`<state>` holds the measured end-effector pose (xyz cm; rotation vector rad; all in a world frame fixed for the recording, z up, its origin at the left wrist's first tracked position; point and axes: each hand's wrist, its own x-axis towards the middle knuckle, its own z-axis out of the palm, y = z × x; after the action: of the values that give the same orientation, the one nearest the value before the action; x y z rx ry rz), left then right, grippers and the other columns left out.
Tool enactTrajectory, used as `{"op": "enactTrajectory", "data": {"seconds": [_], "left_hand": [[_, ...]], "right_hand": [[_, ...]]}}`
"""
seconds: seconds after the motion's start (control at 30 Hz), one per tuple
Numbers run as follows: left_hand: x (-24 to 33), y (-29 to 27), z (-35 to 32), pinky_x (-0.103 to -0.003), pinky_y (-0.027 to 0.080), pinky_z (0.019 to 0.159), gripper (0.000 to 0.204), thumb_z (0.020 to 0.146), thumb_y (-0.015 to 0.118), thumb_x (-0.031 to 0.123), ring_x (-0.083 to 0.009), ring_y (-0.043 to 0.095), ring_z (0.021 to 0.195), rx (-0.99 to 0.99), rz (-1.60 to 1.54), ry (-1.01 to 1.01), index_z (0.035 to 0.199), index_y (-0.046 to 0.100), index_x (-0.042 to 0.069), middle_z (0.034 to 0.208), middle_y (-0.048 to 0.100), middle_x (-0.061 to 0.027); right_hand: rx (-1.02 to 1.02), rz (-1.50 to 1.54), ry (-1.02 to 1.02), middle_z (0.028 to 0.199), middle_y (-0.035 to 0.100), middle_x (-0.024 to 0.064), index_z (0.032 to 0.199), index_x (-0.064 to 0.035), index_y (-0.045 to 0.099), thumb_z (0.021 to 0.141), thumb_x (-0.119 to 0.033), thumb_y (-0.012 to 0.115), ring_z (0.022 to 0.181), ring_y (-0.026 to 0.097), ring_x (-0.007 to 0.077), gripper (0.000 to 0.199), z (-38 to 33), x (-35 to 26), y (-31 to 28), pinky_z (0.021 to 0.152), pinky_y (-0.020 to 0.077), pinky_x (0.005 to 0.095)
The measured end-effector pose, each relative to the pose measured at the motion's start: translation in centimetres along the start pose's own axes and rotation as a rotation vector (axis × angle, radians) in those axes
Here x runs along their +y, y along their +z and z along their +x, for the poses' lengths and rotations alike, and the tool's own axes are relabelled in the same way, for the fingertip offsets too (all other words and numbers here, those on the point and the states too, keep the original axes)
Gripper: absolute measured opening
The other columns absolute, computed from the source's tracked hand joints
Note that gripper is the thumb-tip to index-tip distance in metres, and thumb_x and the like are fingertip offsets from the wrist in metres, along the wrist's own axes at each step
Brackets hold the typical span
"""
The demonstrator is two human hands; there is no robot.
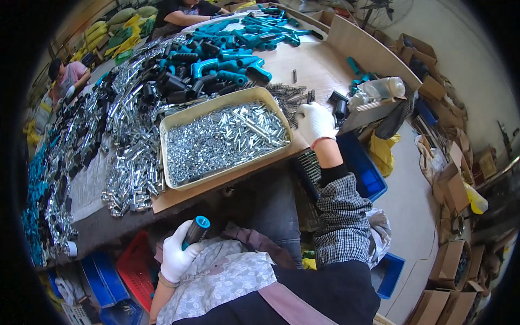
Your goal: Assembling mechanical hand tools by inserting springs and pins into metal bodies and attaching plastic handles.
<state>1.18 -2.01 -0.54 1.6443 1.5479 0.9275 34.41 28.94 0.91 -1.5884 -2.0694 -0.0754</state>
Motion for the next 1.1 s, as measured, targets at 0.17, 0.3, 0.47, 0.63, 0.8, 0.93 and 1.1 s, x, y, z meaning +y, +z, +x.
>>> {"op": "enactTrajectory", "data": {"seconds": [0.17, 0.3, 0.47, 0.63, 0.8, 0.93, 1.1], "left_hand": [[-0.8, 0.4, -0.1, -0.035, 0.055, 0.077, 0.063, 0.083, 0.076, 0.044, -0.0275, 0.073, 0.085, 0.025, 0.007, -0.057, 0.129, 0.058, 0.004, 0.094, 0.071, -0.0172], [-0.1, 0.8, 0.6, -0.035, 0.055, 0.077, 0.061, 0.082, 0.078, 0.038, -0.0286, 0.073, 0.085, 0.026, 0.038, -0.008, 0.129, 0.058, 0.005, 0.094, 0.071, -0.0177], [0.3, 0.9, 0.7, -0.035, 0.055, 0.077, 0.06, 0.082, 0.078, 0.036, -0.0303, 0.073, 0.086, 0.012, 0.033, 0.002, 0.129, 0.058, 0.005, 0.096, 0.07, -0.0189], [-0.5, 0.8, 0.0, -0.035, 0.054, 0.077, 0.061, 0.082, 0.078, 0.037, -0.03, 0.073, 0.086, 0.055, 0.057, 0.05, 0.129, 0.058, 0.004, 0.096, 0.07, -0.0191], [-0.7, 0.4, 0.2, -0.035, 0.054, 0.078, 0.061, 0.083, 0.077, 0.037, -0.0277, 0.072, 0.086, 0.045, 0.033, 0.012, 0.131, 0.057, 0.004, 0.096, 0.07, -0.0187], [0.1, -0.1, -0.1, -0.035, 0.054, 0.079, 0.061, 0.083, 0.077, 0.037, -0.0273, 0.072, 0.088, 0.093, 0.033, 0.025, 0.131, 0.057, 0.004, 0.097, 0.07, -0.0186], [1.1, -0.5, 1.1, -0.034, 0.054, 0.081, 0.067, 0.081, 0.077, 0.043, -0.0252, 0.072, 0.09, 0.059, 0.007, -0.032, 0.13, 0.057, 0.001, 0.1, 0.071, -0.0178]], "right_hand": [[-0.158, -0.171, 0.274, 0.097, 0.071, 0.0175, 0.09, -0.0111, 0.077, 0.085, -0.026, 0.066, 0.091, 0.069, 0.0344, 0.019, 0.4, 3.0, 0.4, 0.081, 0.0543, 0.0436], [-0.195, -0.165, 0.312, 0.104, 0.071, 0.0212, 0.109, -0.0076, 0.069, 0.089, -0.023, 0.057, 0.099, 0.069, 0.037, 0.028, 0.2, 2.0, 1.5, 0.086, 0.0547, 0.044], [-0.261, -0.192, 0.337, 0.106, 0.07, 0.026, 0.105, -0.0004, 0.07, 0.086, -0.016, 0.055, 0.1, 0.069, 0.0394, 0.029, 1.0, 2.9, 1.5, 0.088, 0.0551, 0.044], [-0.287, -0.107, 0.364, 0.105, 0.07, 0.0256, 0.101, -0.0009, 0.073, 0.084, -0.019, 0.058, 0.099, 0.069, 0.0388, 0.03, 1.2, 5.0, 1.5, 0.087, 0.0548, 0.0427], [0.076, -0.136, 0.276, 0.102, 0.067, 0.019, 0.101, -0.0083, 0.069, 0.086, -0.02, 0.061, 0.095, 0.067, 0.0373, 0.021, -0.5, 5.8, 4.4, 0.084, 0.0533, 0.0478], [0.472, 0.046, 0.072, 0.095, 0.067, 0.0134, 0.101, -0.0129, 0.068, 0.084, -0.014, 0.069, 0.09, 0.065, 0.0353, 0.017, -0.8, 4.9, 4.4, 0.079, 0.0522, 0.0459], [0.334, 0.015, 0.01, 0.09, 0.069, 0.0129, 0.092, -0.0104, 0.071, 0.078, -0.012, 0.074, 0.089, 0.066, 0.0336, 0.015, -1.0, 4.1, 5.2, 0.08, 0.0519, 0.0431]]}}
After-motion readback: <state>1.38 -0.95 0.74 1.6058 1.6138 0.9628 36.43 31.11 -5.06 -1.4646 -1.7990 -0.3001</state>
